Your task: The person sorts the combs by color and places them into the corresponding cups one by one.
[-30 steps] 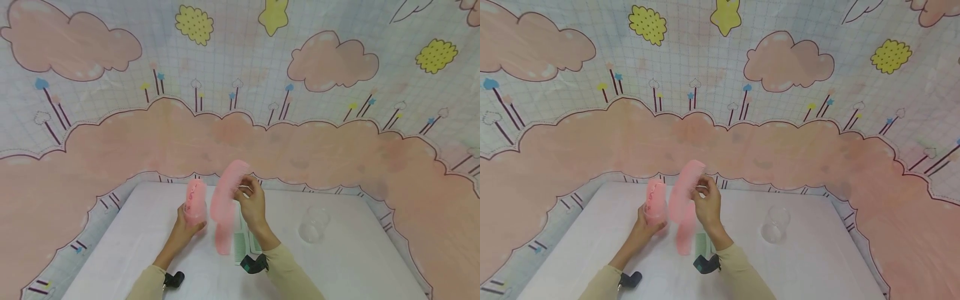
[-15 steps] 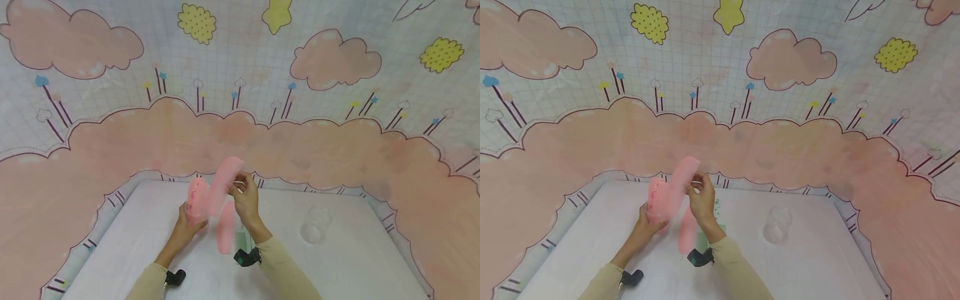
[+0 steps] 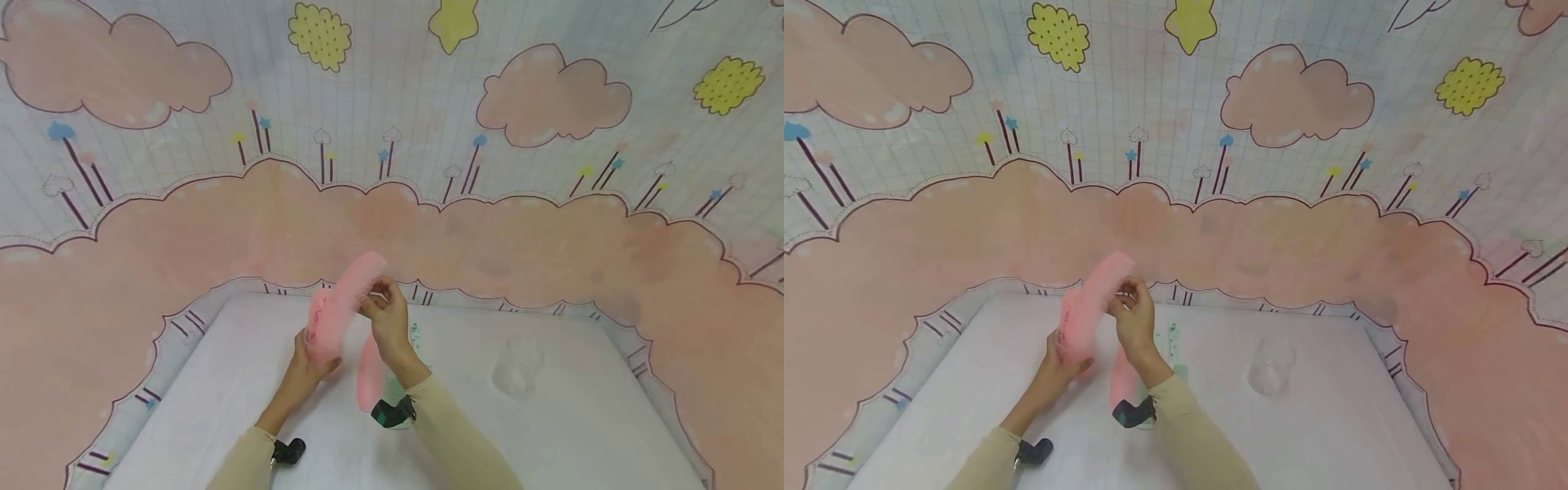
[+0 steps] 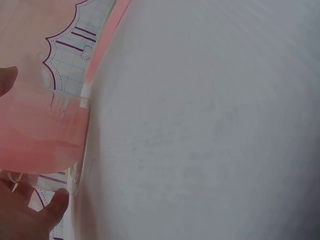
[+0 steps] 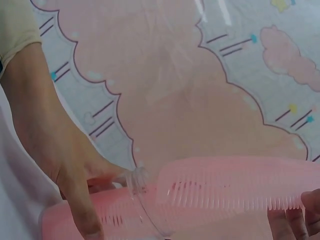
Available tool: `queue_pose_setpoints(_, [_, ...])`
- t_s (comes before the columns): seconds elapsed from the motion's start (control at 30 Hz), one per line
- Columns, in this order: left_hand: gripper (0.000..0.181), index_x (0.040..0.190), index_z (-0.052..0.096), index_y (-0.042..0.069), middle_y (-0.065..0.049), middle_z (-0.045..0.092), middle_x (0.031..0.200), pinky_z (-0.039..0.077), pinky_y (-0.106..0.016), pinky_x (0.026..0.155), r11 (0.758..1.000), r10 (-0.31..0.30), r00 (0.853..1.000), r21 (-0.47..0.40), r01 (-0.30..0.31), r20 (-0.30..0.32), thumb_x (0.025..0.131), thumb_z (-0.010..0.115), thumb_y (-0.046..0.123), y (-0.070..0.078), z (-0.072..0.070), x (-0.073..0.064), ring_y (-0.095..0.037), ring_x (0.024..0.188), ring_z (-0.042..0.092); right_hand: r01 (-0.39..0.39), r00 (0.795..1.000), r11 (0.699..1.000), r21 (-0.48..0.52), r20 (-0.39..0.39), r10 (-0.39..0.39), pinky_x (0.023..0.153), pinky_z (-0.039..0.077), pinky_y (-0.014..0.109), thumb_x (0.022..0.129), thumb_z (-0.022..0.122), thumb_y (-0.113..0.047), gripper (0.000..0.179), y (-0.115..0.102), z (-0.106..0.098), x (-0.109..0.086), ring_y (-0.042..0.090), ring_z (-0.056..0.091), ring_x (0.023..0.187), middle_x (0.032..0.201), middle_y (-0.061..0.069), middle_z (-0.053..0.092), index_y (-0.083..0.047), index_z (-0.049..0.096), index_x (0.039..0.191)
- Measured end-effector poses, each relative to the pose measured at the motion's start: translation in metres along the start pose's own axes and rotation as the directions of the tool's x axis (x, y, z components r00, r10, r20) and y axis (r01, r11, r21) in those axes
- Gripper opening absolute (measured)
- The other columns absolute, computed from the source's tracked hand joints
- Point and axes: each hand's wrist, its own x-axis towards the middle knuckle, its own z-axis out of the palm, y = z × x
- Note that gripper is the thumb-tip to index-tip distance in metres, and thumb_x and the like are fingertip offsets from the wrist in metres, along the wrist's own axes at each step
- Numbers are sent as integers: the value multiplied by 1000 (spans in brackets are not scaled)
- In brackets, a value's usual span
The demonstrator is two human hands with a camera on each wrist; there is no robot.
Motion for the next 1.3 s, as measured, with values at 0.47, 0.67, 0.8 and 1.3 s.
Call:
queue_pose_setpoints(0.47, [103, 153, 3, 12, -22, 29, 154, 28, -61, 115, 999, 30, 999, -26, -31, -17, 85, 75, 40, 1, 0, 6, -38, 140, 35, 79, 997, 985, -155, -9, -81, 80, 60, 36, 89, 59, 12, 33, 13, 15, 19, 16, 63, 90, 111, 14, 59, 0, 55, 119])
queue_pose_setpoints(0.67, [102, 153, 3, 11, -23, 28, 154, 29, -63, 114, 1000, 16, 1000, -15, -16, -13, 85, 74, 40, -1, 1, 1, -40, 139, 36, 27, 1000, 981, -192, -1, -28, 81, 60, 37, 87, 55, 17, 33, 10, 20, 10, 22, 64, 92, 109, 16, 58, 4, 55, 118])
queue_pose_setpoints(0.8, [101, 153, 5, 11, -24, 28, 154, 29, -62, 114, 999, 21, 1000, -27, -22, -13, 85, 75, 39, -2, 1, -1, -39, 138, 36, 68, 998, 959, -276, 20, -66, 75, 59, 29, 86, 56, 16, 31, 1, 26, -1, 31, 65, 90, 107, 23, 61, 6, 56, 115])
queue_pose_setpoints(1.3, [102, 153, 4, 14, -24, 27, 154, 29, -60, 115, 998, 37, 999, -43, -37, -10, 84, 76, 39, -6, -1, 3, -38, 140, 35, 76, 997, 928, -366, 7, -79, 73, 58, 24, 84, 66, 8, 28, 45, 24, 8, 31, 69, 90, 103, 20, 69, 0, 66, 110])
